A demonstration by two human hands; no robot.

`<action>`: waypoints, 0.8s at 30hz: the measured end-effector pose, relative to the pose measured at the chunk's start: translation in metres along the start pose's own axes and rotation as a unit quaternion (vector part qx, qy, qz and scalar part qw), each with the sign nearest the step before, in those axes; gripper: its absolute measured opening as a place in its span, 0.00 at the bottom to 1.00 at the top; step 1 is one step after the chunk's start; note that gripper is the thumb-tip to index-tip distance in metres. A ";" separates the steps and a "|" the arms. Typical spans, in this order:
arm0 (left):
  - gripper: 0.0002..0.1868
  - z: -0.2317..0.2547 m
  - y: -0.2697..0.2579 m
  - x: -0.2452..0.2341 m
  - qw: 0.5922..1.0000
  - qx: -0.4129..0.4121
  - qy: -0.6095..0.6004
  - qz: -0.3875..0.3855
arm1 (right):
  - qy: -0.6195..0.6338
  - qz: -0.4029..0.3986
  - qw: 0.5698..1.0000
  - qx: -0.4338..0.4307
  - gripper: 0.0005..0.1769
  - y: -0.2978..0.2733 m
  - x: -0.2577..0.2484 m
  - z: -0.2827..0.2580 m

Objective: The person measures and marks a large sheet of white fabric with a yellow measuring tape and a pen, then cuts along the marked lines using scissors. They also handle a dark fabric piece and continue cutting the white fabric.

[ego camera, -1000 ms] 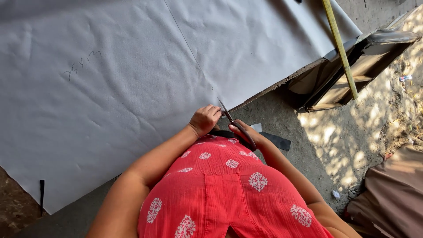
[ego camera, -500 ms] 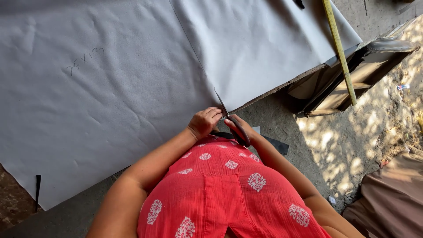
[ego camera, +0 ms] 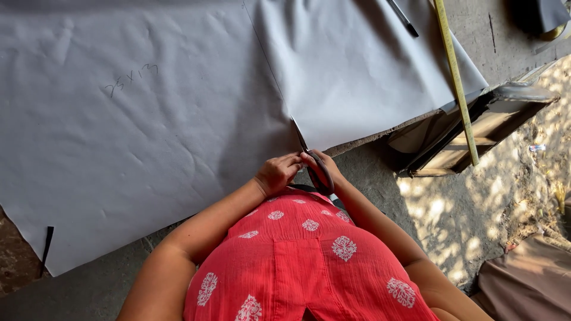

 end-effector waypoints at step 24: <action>0.03 -0.022 0.000 -0.004 0.979 -0.071 -0.142 -0.125 | -0.104 -0.015 0.994 -0.025 0.36 0.081 0.043 -0.098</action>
Point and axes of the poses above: each hand's wrist, its own y-axis towards the middle knuckle, its own x-axis out of the palm, z = x × y, the point moved 9 cm from there along y, towards the middle knuckle, and after that the axes turned 10 degrees about y, right-handed, at the moved point
